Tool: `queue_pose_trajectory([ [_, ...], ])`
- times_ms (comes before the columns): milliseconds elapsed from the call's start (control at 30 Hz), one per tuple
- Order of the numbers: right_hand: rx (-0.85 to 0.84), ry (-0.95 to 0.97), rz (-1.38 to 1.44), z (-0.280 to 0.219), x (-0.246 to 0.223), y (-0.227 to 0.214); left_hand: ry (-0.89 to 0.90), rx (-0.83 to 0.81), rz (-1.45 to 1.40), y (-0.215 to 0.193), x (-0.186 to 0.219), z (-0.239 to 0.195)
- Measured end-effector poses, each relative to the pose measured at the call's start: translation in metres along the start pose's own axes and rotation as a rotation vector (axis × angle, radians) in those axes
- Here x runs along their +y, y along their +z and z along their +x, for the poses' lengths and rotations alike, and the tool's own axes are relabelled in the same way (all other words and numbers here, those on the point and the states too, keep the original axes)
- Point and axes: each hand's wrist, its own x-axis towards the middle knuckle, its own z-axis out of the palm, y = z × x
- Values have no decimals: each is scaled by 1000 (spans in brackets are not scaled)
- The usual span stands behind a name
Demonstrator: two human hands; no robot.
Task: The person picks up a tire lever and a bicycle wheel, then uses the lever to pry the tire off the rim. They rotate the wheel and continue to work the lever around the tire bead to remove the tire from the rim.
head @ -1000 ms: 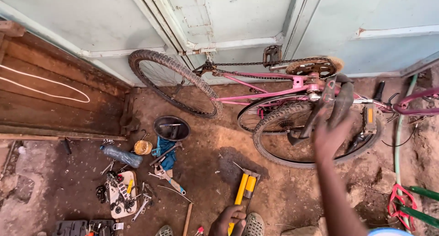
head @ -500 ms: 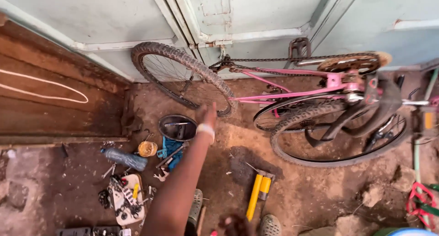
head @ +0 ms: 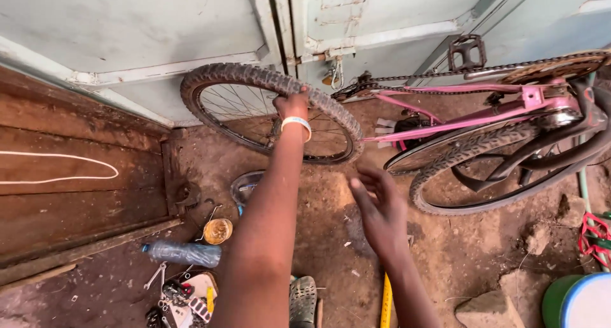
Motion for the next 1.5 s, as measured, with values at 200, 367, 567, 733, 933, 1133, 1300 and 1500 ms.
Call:
queue_pose_trajectory([
  [200, -113, -206, -503, 46, 19, 58, 620, -270, 1909, -26, 76, -102],
  [367, -494, -57, -1126, 58, 77, 89, 292, -350, 2086, -67, 102, -150],
  [567, -236, -4, -908, 25, 139, 51, 184, -409, 2304, -134, 105, -160],
  [733, -98, -306, -787, -29, 121, -3, 110, -490, 2326, -140, 90, -249],
  [933, -33, -290, -602, -155, 95, -76, -117, -257, 2281, -185, 100, -376],
  [1133, 72, -51, -457, -264, 127, -148, -296, -284, 2233, -304, 145, -410],
  [1300, 48, 471, -778, -348, 171, -187, -250, -64, 2322, -394, 193, -439],
  [1500, -231, 110, -571, -418, 257, -247, 24, -88, 2366, -499, 255, -489],
])
